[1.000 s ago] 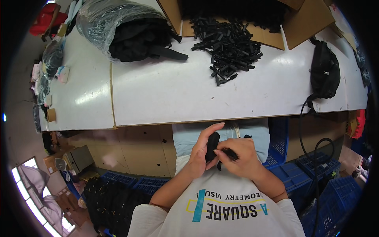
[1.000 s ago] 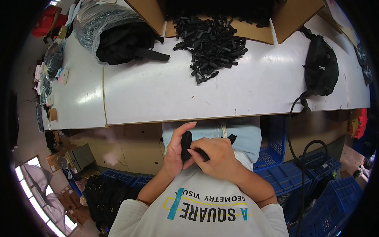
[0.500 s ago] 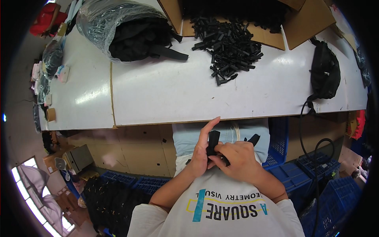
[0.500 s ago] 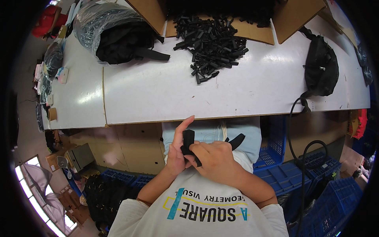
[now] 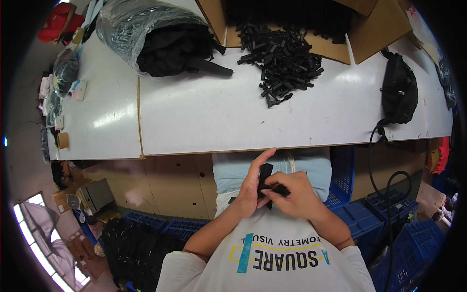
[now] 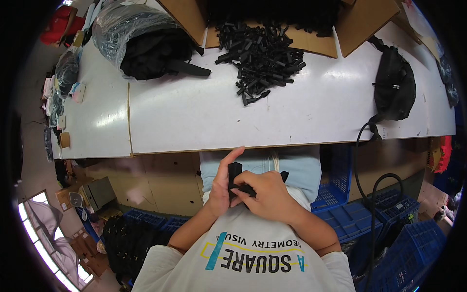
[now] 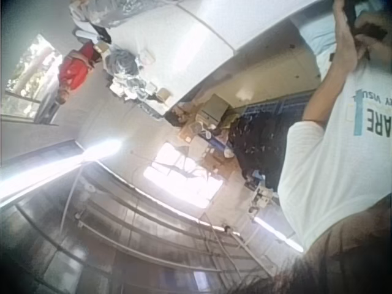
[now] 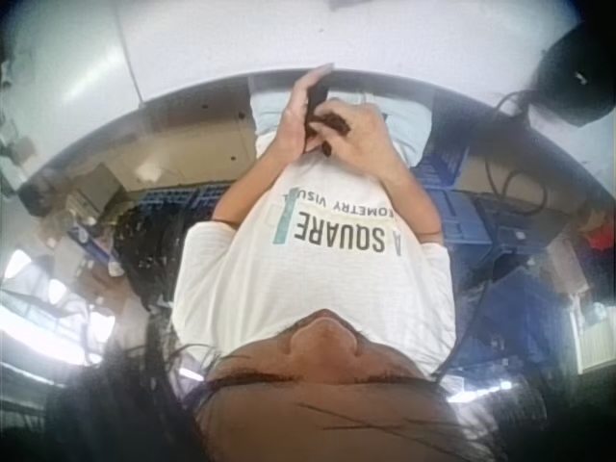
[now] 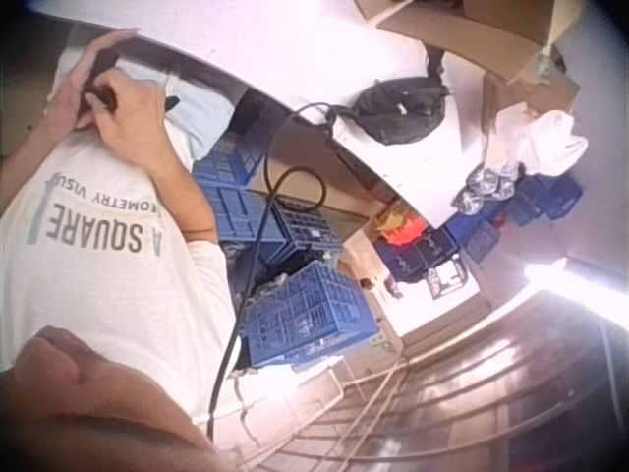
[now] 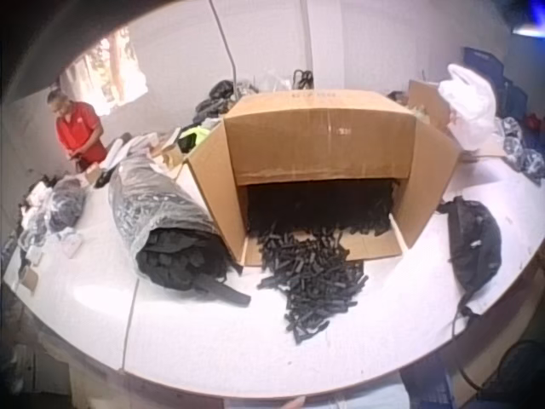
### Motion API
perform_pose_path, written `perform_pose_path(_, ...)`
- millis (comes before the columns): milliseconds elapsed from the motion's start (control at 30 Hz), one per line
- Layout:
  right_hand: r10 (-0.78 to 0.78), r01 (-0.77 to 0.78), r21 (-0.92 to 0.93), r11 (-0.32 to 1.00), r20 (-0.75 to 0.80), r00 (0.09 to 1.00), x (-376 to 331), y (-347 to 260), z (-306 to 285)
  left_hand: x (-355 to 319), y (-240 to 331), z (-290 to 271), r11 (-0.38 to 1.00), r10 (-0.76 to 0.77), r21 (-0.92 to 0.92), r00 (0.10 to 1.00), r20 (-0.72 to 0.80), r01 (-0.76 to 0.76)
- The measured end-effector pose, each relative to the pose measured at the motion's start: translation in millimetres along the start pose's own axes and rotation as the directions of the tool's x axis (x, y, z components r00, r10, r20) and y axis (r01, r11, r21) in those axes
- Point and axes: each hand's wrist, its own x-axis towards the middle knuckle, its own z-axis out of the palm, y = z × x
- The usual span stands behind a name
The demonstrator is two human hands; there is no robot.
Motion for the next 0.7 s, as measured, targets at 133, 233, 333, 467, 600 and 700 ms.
perform_pose_path(133,-0.002,0.014,0.093,0.996,-0.123,0.992,1.1,1.1,-3.6,-0.4,-4.5,4.5,0.996,0.028,-0.081,0.998,0.05,-0.024)
perform_pose_path(233,-0.014,0.029,0.099,0.995,-0.15,0.989,7.2,4.0,-6.3,-0.3,-10.6,1.4,0.989,0.05,-0.143,0.994,0.101,-0.035)
perform_pose_path(333,0.115,-0.089,0.225,0.97,-0.102,0.988,10.7,0.2,-8.2,1.3,-6.9,5.4,0.987,0.068,-0.152,0.994,0.089,-0.054)
perform_pose_path(467,0.17,-0.126,0.423,0.897,-0.068,0.983,13.8,4.3,-8.0,-0.5,-14.0,3.1,0.975,0.126,-0.195,0.985,0.114,-0.102)
perform_pose_path(600,0.043,0.006,0.326,0.945,-0.144,0.989,16.9,4.7,-6.5,-4.9,-24.8,-5.3,0.979,0.094,-0.194,0.983,0.158,-0.063)
perform_pose_path(700,-0.097,0.127,0.163,0.978,-0.181,0.979,18.8,2.2,-6.6,-5.8,-24.8,-5.9,0.976,0.058,-0.219,0.985,0.162,-0.022)
